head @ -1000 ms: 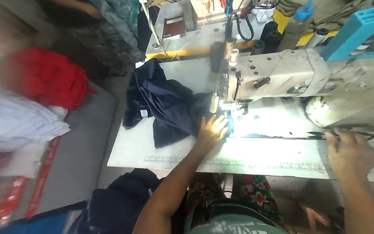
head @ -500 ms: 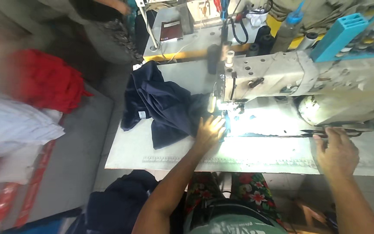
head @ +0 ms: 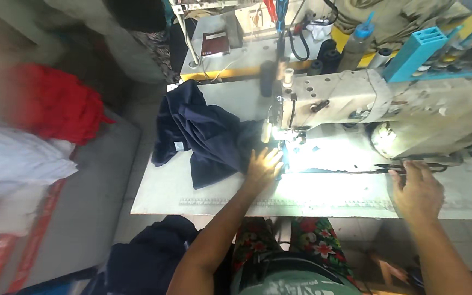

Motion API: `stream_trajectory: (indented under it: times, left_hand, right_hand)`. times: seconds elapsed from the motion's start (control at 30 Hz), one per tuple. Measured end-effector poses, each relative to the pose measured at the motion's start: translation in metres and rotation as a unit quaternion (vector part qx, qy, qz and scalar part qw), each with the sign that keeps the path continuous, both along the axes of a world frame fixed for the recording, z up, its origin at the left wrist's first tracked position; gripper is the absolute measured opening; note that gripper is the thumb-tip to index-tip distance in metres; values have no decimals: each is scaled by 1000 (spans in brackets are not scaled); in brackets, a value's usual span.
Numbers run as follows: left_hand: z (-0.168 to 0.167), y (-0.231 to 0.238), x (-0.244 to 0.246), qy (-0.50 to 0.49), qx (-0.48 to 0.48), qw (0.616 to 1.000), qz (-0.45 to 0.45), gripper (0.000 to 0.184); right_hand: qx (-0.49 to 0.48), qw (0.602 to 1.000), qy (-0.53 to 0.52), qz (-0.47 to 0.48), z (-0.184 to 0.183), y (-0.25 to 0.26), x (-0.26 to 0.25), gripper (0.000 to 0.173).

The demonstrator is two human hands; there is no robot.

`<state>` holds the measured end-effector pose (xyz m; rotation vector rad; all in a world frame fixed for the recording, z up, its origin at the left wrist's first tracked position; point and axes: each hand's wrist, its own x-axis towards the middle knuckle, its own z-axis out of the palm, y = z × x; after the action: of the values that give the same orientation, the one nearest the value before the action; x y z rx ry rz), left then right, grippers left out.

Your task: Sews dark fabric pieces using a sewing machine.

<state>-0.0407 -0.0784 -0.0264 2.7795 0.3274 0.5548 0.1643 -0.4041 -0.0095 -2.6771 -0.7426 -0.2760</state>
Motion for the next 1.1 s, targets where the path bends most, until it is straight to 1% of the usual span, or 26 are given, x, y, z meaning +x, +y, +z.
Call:
stream_trajectory:
  times: [0.17, 0.47, 0.53, 0.63, 0.67, 0.77, 0.87, 0.93, 0.97, 1.03, 1.1]
  left_hand:
    - [6, -3, -3, 20, -5, 1000, -2, 37]
    - [6, -3, -6, 29, -4, 1000, -7, 37]
    - [7, -3, -6, 32, 0, 999, -7, 37]
    - [7, -2, -5, 35, -2, 999, -8, 37]
    - [7, -2, -5, 32, -3, 999, -8, 37]
    - [5, -3, -5, 18, -1, 1000, -11, 35]
    - [17, 1, 0, 12, -7, 1000, -9, 31]
    - [27, 7, 9, -24, 1, 1000, 19, 26]
    - [35, 11, 14, -15, -3, 999, 45, 26]
    - [45, 20, 27, 32, -42, 993, 101, 32]
    - [38, 31, 41, 68, -77, 986, 133, 42]
  right_hand:
    - [5, 1000, -5, 0, 0, 1, -1, 49]
    - [12, 1000, -12, -7, -1, 0, -1, 54]
    - [15, 1000, -20, -14, 2, 1, -2, 58]
    - [14, 999, -39, -28, 4, 2, -4, 71]
    - [11, 999, -43, -31, 3, 2, -3, 72]
    - [19, 998, -50, -19, 3, -1, -5, 74]
    - [33, 998, -60, -7, 3, 1, -6, 75]
    - [41, 997, -68, -8, 0, 1, -5, 76]
    - [44, 996, -73, -6, -3, 0, -4, 76]
    - [46, 995, -83, -5, -8, -3, -2, 76]
    - [48, 995, -83, -5, -8, -5, -2, 75]
